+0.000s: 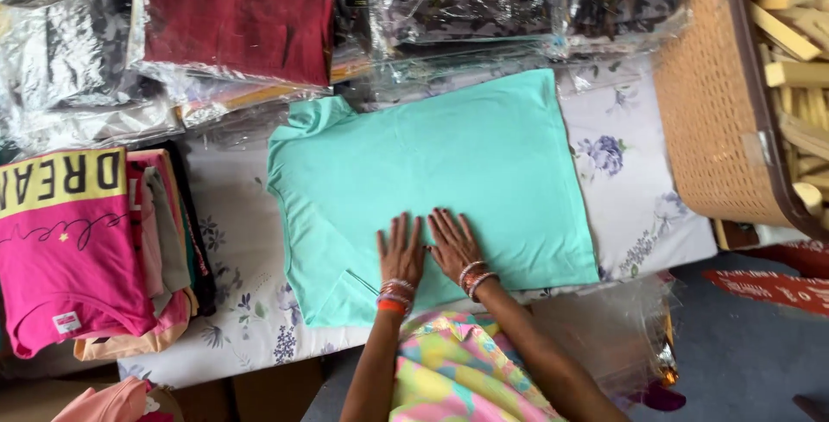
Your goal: Folding and organizing t-shirts on a table.
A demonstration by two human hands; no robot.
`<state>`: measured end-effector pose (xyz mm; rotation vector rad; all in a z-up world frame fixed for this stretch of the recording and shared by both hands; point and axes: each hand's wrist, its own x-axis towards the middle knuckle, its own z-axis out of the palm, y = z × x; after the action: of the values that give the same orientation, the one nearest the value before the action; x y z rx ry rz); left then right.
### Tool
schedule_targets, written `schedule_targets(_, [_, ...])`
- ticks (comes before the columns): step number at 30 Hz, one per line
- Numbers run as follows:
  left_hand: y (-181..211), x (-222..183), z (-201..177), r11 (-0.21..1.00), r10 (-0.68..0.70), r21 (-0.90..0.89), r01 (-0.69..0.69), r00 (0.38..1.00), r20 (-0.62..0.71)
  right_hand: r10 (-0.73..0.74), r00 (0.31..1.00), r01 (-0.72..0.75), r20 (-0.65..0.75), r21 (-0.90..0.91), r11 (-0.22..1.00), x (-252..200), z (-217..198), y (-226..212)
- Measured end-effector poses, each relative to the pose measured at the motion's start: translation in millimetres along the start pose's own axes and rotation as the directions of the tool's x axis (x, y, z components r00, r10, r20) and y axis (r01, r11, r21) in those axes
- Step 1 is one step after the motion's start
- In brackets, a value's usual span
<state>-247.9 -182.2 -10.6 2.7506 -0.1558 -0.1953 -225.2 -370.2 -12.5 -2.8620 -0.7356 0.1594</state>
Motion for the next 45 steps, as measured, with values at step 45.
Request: schedule_targets(45, [-123.2,-171.4,-81.1,0.923,0.193,0.251,-0.293,0.914,0.358,0.135,0.99,-0.136,0.045,0.023,0.99,-197.3,-53.0,139.4])
